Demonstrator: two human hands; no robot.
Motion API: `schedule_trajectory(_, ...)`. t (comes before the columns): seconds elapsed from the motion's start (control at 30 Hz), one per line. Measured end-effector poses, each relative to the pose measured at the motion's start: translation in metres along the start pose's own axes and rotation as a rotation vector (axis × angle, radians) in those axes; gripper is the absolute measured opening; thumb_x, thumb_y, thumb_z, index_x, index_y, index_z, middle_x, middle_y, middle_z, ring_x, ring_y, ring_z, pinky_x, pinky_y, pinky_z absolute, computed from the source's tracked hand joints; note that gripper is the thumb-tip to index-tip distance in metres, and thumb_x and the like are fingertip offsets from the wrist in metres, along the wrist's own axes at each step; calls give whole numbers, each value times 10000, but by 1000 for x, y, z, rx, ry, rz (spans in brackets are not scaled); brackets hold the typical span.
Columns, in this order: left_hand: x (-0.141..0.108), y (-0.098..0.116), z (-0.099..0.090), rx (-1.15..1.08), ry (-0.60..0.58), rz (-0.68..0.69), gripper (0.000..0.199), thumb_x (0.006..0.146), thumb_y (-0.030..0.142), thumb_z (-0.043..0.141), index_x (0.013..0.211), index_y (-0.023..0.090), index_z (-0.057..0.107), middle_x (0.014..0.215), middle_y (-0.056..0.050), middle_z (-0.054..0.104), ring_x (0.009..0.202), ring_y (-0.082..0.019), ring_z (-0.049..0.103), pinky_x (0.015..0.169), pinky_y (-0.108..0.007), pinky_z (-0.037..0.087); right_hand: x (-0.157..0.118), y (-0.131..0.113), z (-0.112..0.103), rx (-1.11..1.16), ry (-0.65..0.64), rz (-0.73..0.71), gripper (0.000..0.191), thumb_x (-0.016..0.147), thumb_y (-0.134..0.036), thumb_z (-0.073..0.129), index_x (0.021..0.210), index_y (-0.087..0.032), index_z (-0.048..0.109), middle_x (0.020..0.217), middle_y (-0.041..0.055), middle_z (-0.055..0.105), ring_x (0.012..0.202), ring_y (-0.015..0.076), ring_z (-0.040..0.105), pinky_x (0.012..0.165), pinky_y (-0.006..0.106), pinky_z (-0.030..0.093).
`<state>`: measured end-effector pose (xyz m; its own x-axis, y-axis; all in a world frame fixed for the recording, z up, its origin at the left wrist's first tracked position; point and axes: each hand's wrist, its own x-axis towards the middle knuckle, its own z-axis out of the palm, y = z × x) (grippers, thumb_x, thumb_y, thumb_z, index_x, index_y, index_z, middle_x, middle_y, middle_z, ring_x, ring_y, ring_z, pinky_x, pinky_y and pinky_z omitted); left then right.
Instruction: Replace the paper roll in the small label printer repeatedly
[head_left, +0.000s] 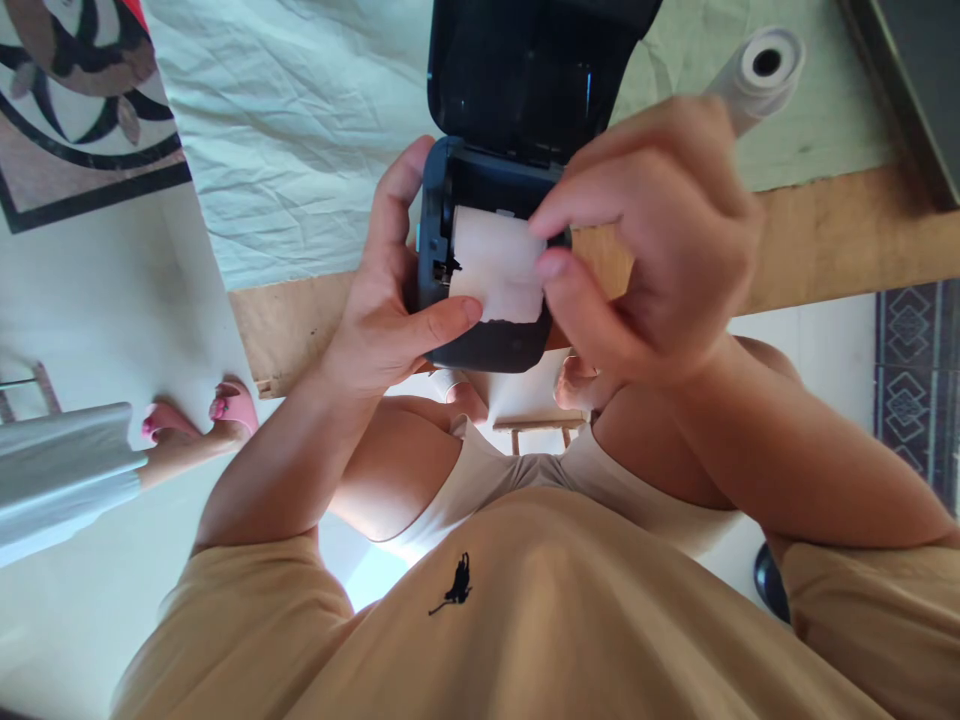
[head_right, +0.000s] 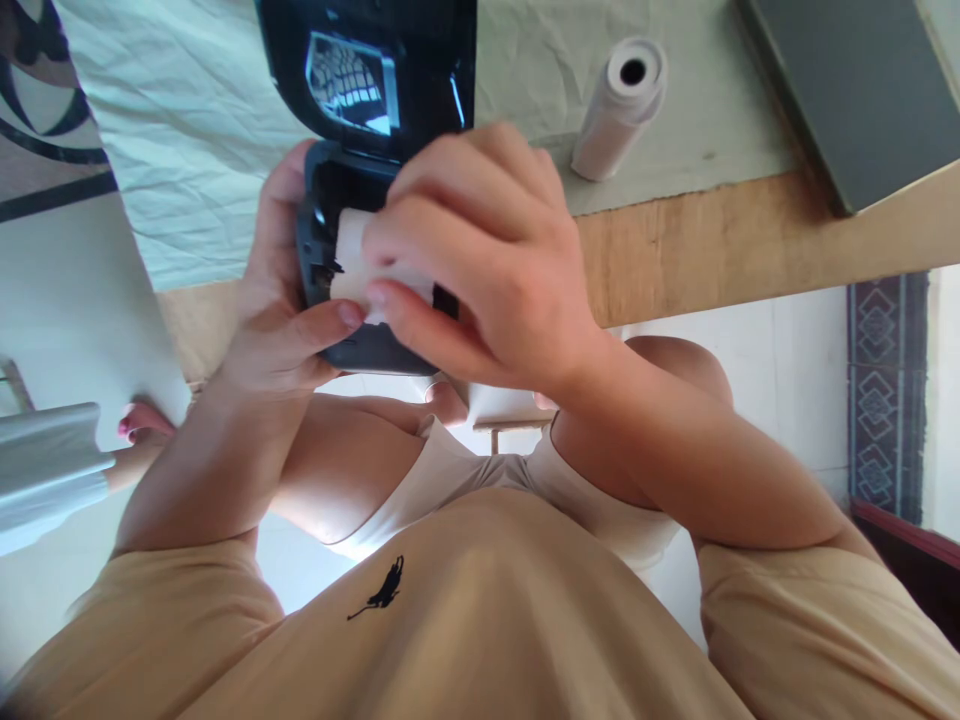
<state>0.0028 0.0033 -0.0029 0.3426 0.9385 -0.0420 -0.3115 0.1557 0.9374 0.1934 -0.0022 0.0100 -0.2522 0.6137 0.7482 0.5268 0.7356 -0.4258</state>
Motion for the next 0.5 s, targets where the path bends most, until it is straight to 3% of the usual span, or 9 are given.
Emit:
schedule_trajectory(0.1, 1, -3, -2, 40, -44, 12, 702, 682, 322, 772, 1305, 374, 451, 1259, 15, 607, 1298, -274, 571, 918, -414, 581, 5, 4, -7, -31, 47, 94, 206, 883, -309, 449, 896, -168, 599, 891, 62, 597, 931, 169, 589, 871, 371, 480)
schedule_trajectory(0.2, 4, -8, -9, 45, -136, 58, 745, 663, 325, 754, 1324, 405, 419, 1210, 11, 616, 1191, -278, 638, 818, -408, 592, 6, 10, -11, -101, 47, 186, 250, 888, -342, 417, 937, -169, 590, 977, 83, 537, 1118, 203, 538, 985, 397, 468)
schedule_trajectory(0.3, 8, -12, -16, 82, -201, 95, 849, 597, 309, 768, 1348, 421, 389, 1242, 2, 590, 1109, -276, 673, 751, -381, 588, 5, 17, -8, -43, 43, 187, 234, 858, -364, 455, 976, -190, 560, 1019, 68, 529, 1226, 230, 498, 1032, 420, 458)
schedule_trajectory(0.37, 9, -14, -20, 128, -185, 92, 897, 561, 318, 777, 1356, 421, 376, 1260, 1, 575, 1112, -279, 670, 764, -390, 586, 5, 20, -5, 65, 58, 171, 209, 843, -370, 472, 965, -207, 522, 996, 44, 530, 1162, 218, 537, 1011, 424, 469)
schedule_trajectory(0.5, 11, -15, -24, 161, -200, 112, 910, 540, 321, 784, 1354, 411, 386, 1277, -2, 568, 1119, -283, 667, 781, -381, 579, 5, 17, -1, 232, 249, 222, 116, 840, -307, 502, 852, -206, 445, 849, 15, 488, 959, 156, 560, 879, 369, 465)
